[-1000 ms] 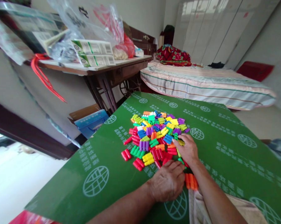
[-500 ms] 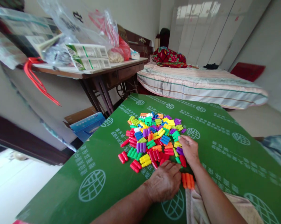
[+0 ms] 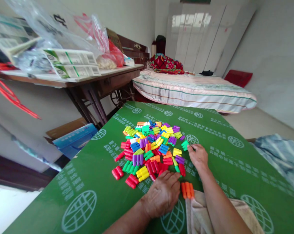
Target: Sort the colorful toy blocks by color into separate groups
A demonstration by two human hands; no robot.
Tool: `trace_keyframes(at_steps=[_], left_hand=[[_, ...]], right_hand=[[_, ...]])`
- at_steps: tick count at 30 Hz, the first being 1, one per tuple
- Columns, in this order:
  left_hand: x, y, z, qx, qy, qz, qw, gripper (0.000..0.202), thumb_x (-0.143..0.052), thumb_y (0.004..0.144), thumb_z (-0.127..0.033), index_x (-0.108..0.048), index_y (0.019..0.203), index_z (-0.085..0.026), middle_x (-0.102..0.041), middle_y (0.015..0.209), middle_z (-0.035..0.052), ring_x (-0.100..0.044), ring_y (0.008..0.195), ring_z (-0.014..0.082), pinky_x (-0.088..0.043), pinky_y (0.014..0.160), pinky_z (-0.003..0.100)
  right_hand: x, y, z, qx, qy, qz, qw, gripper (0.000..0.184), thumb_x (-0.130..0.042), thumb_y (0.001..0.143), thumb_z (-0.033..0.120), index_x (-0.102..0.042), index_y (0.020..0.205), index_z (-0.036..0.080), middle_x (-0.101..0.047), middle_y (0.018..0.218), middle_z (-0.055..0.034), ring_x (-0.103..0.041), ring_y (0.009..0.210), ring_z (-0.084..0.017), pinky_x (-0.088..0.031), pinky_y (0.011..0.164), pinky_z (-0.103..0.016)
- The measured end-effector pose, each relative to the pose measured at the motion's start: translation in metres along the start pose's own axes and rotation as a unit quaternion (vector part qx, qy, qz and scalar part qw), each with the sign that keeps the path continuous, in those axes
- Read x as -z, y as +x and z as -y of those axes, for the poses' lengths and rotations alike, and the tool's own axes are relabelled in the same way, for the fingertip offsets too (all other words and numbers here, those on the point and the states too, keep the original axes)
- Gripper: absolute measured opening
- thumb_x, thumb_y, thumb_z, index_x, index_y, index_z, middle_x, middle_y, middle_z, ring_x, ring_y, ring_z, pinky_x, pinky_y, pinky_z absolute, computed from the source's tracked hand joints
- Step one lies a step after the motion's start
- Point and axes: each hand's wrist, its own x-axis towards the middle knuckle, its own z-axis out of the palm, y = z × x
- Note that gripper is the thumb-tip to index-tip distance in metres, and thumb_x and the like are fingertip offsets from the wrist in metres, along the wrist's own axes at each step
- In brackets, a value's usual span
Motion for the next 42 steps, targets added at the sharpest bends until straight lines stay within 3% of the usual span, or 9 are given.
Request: trace_keyframes(at_steps=[6, 14, 20, 27, 32, 36, 42], left_hand=[[0.003, 0.001, 0.001, 0.002, -0.006, -0.002, 1.0, 0.015, -0.045, 0.09, -0.018, -0.059, 0.094, -0.015, -0.063, 0.117, 0.0099, -0.06, 0.105, 0.0196, -0.049, 0.096, 0.037], [0.0, 0.001, 0.003, 0.006, -0.008, 0.005, 1.0, 0.015, -0.044, 0.09, -0.017, -0.059, 0.093, -0.016, -0.062, 0.12, 0.01, -0.061, 0.104, 0.0209, -0.05, 0.098, 0.04], [0.001, 0.001, 0.007, -0.002, 0.002, -0.007, 1.0, 0.019, -0.041, 0.09, -0.015, -0.06, 0.093, -0.016, -0.065, 0.114, 0.0087, -0.063, 0.102, 0.0213, -0.052, 0.096, 0.04], [0.003, 0.004, 0.013, -0.031, 0.041, -0.08, 0.995, 0.023, -0.04, 0.089, -0.012, -0.062, 0.094, -0.017, -0.068, 0.106, 0.0072, -0.064, 0.1, 0.0197, -0.054, 0.091, 0.035], [0.002, 0.007, 0.014, -0.03, 0.039, -0.099, 0.994, 0.024, -0.038, 0.09, -0.013, -0.062, 0.09, -0.018, -0.069, 0.103, 0.005, -0.063, 0.098, 0.0177, -0.053, 0.092, 0.032], [-0.004, 0.007, 0.016, -0.034, 0.028, -0.122, 0.992, 0.026, -0.037, 0.09, -0.012, -0.062, 0.089, -0.018, -0.069, 0.101, 0.0042, -0.063, 0.097, 0.0167, -0.052, 0.091, 0.031], [-0.024, -0.003, 0.018, -0.003, 0.008, -0.109, 0.994, 0.024, -0.038, 0.091, -0.015, -0.062, 0.094, -0.018, -0.067, 0.111, 0.0059, -0.061, 0.101, 0.0192, -0.05, 0.095, 0.036]], right_hand=[[-0.001, -0.002, 0.002, 0.004, -0.113, 0.008, 0.994, 0.042, -0.05, 0.083, 0.039, -0.071, 0.108, 0.012, -0.066, 0.108, -0.0186, -0.058, 0.104, -0.033, -0.041, 0.091, -0.046], [-0.004, -0.005, 0.009, 0.079, -0.195, 0.049, 0.976, 0.046, -0.053, 0.086, 0.033, -0.059, 0.128, 0.015, -0.059, 0.128, -0.0133, -0.05, 0.119, -0.027, -0.037, 0.098, -0.038], [-0.001, -0.004, 0.022, 0.071, -0.218, 0.088, 0.969, 0.039, -0.049, 0.088, 0.028, -0.061, 0.124, 0.019, -0.06, 0.128, -0.0115, -0.05, 0.12, -0.027, -0.036, 0.099, -0.039], [0.007, -0.001, 0.032, 0.062, -0.25, 0.088, 0.962, 0.031, -0.053, 0.085, 0.028, -0.066, 0.113, 0.022, -0.06, 0.13, -0.0101, -0.053, 0.118, -0.025, -0.039, 0.096, -0.036], [0.023, 0.008, 0.032, 0.073, -0.279, 0.119, 0.95, 0.022, -0.057, 0.084, 0.029, -0.069, 0.101, 0.023, -0.068, 0.109, -0.0055, -0.061, 0.103, -0.021, -0.04, 0.091, -0.034], [0.045, 0.02, 0.016, 0.049, -0.321, 0.118, 0.938, 0.019, -0.059, 0.083, 0.032, -0.069, 0.094, 0.02, -0.069, 0.104, -0.0082, -0.062, 0.1, -0.022, -0.04, 0.089, -0.034], [0.091, 0.039, -0.032, -0.033, -0.385, 0.094, 0.917, 0.027, -0.055, 0.087, 0.041, -0.069, 0.094, 0.019, -0.07, 0.102, -0.0107, -0.063, 0.101, -0.026, -0.043, 0.086, -0.037]])
